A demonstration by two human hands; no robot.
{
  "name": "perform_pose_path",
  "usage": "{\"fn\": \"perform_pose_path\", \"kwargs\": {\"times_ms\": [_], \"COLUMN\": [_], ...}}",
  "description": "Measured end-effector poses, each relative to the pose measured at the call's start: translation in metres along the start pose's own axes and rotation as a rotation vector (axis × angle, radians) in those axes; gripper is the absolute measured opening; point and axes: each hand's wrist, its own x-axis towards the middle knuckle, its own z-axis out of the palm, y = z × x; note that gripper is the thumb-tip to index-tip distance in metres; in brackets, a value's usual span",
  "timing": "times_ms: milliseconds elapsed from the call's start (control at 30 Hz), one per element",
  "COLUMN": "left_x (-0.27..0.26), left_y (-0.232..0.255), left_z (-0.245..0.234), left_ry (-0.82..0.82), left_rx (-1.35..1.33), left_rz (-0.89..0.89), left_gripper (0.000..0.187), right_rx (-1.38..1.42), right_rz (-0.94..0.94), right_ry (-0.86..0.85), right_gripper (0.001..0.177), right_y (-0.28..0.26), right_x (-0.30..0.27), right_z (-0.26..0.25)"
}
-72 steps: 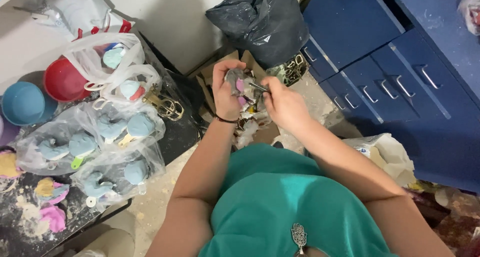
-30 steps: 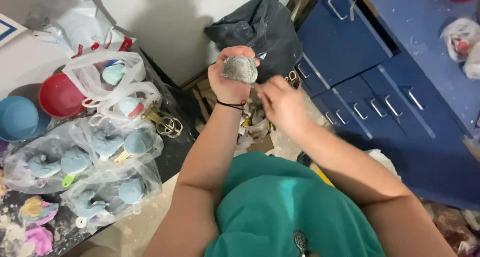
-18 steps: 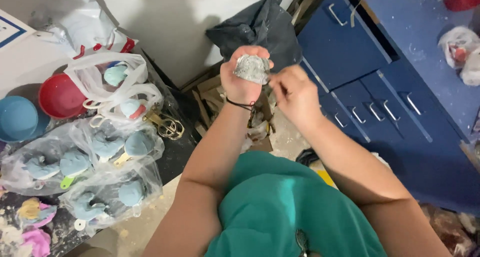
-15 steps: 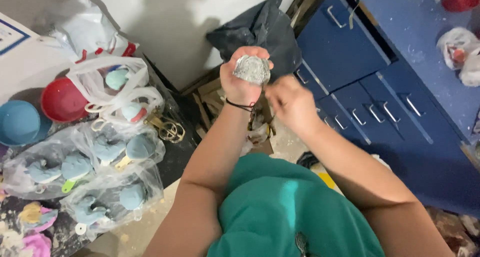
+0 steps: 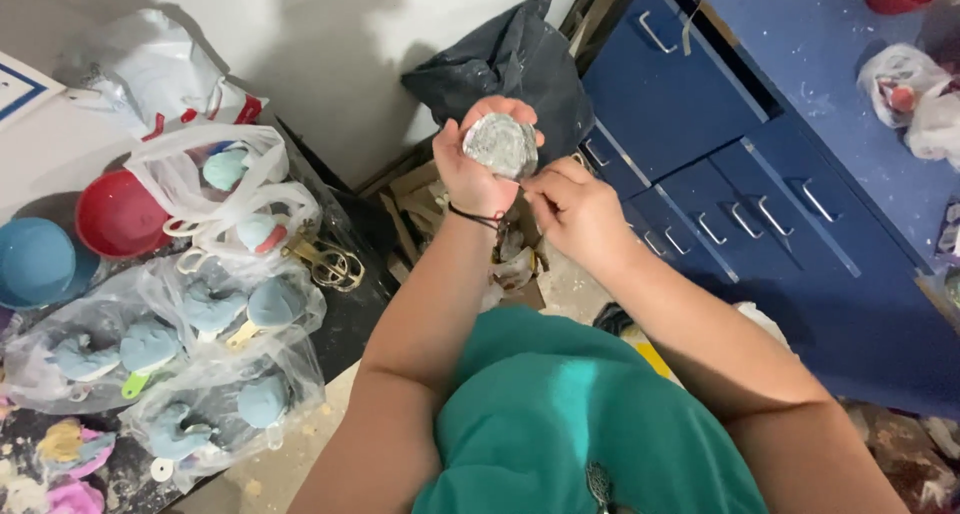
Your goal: Cleaning and shaping dental plaster and silicone molds using hand tools at a laboratory bench.
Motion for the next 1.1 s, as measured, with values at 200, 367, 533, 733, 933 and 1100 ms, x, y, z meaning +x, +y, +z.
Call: {"fn": "perform_pose_path", "kwargs": {"times_ms": [200, 367, 533, 733, 933, 1100], "left_x": [-0.005, -0.01, -0.013, -0.021, -0.018, -0.018], "left_y": [-0.005, -0.012, -0.015, -0.024, -0.017, -0.011], "left_z": [0.001, 0.02, 0.053, 0.055, 0.037, 0.066], "left_ry": [-0.033, 0.054, 0.01, 0.05, -0.026, -0.044], "left_rx": [-0.016, 0.133, 0.131, 0.161, 0.145, 0.347], "left_rz": [-0.06, 0.005, 0.082, 0.059, 0.013, 0.123], "left_gripper": [0.073, 0.076, 0.064, 0.072, 0.08, 0.066], "right_rx": [0.011, -0.001, 0.037, 0.055, 0.015, -0.029], "right_rz": [0.051, 0.051, 0.046, 0.005, -0.001, 0.015], "right_ry": [0.052, 0.114, 0.114, 0.107, 0.083, 0.052], "right_gripper": [0.013, 0.008, 0.008, 0.006, 0.01, 0.011], "right_y": [-0.011, -0.015, -0.035, -0.027, -0.016, -0.009], "right_x": [0.003, 0.025, 0.024, 0.02, 0.019, 0.003], "right_z": [-0.009, -0.023, -0.012, -0.016, -0.025, -0.017]}}
